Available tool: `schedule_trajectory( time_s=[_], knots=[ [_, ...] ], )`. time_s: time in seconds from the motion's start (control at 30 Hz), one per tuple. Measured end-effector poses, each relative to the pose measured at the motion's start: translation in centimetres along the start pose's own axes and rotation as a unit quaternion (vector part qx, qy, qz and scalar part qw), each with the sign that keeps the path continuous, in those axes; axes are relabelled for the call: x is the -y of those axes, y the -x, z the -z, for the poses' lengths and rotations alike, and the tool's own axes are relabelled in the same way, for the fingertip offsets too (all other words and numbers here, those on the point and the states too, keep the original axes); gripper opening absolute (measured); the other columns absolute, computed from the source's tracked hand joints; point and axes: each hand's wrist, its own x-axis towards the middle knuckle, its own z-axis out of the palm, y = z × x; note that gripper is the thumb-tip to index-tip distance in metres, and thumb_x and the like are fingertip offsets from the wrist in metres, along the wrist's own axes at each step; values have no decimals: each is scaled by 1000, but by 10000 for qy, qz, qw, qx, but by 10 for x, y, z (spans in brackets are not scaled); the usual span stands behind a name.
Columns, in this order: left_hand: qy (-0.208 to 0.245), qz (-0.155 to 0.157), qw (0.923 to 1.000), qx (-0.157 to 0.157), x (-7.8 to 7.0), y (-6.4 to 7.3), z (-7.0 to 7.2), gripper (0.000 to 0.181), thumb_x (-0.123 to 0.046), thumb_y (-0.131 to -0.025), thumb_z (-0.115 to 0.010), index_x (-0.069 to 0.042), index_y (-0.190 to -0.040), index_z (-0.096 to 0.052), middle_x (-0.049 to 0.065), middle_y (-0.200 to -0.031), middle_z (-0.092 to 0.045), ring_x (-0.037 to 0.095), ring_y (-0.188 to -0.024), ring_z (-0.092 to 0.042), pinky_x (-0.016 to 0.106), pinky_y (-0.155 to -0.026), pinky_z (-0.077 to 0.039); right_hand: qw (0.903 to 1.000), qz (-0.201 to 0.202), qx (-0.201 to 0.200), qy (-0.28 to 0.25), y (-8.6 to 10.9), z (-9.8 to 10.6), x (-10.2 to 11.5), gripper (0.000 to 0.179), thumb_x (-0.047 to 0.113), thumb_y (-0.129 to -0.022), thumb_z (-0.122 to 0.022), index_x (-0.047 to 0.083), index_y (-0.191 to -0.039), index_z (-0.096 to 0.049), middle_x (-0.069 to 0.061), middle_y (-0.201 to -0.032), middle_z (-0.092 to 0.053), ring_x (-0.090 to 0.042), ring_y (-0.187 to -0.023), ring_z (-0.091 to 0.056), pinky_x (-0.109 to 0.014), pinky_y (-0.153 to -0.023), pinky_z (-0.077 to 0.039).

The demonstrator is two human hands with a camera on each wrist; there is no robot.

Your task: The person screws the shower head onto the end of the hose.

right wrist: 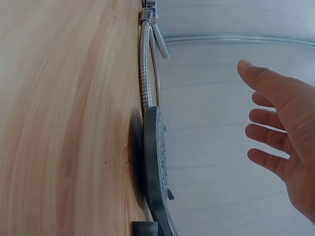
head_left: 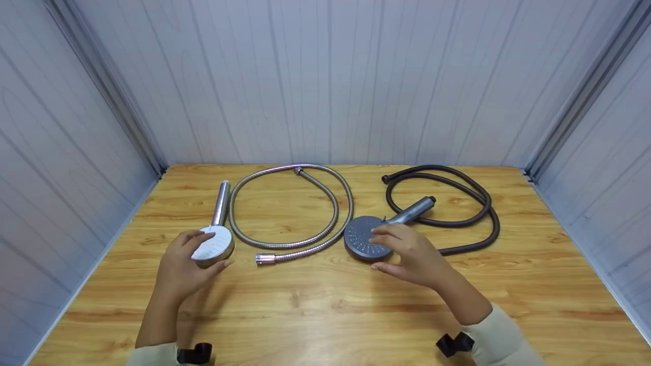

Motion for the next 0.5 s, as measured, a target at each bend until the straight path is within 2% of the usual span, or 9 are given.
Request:
schedule_trajectory(
  time_s=[0.13,0.5],
  knots=[
    [16,147,9999,64,2,0,0,60,-21,-63,-93,-2,-114,-69,20,-116,-59,42,-108,-54,60,-86,-43,10000,12,29,-6,-4,-3,2,47,23,-71,-88,7,-110,-69,-9,-119,-63,-27,-108,-60,-42,-87,-51],
    [-63,333,9992,214,4,-1,3,61,-25,-66,-91,-2,-117,-68,21,-118,-58,44,-109,-52,61,-86,-43,9999,-21,141,-74,-13,-8,4,47,25,-72,-88,9,-111,-68,-9,-123,-62,-26,-111,-59,-41,-89,-50]
  ],
)
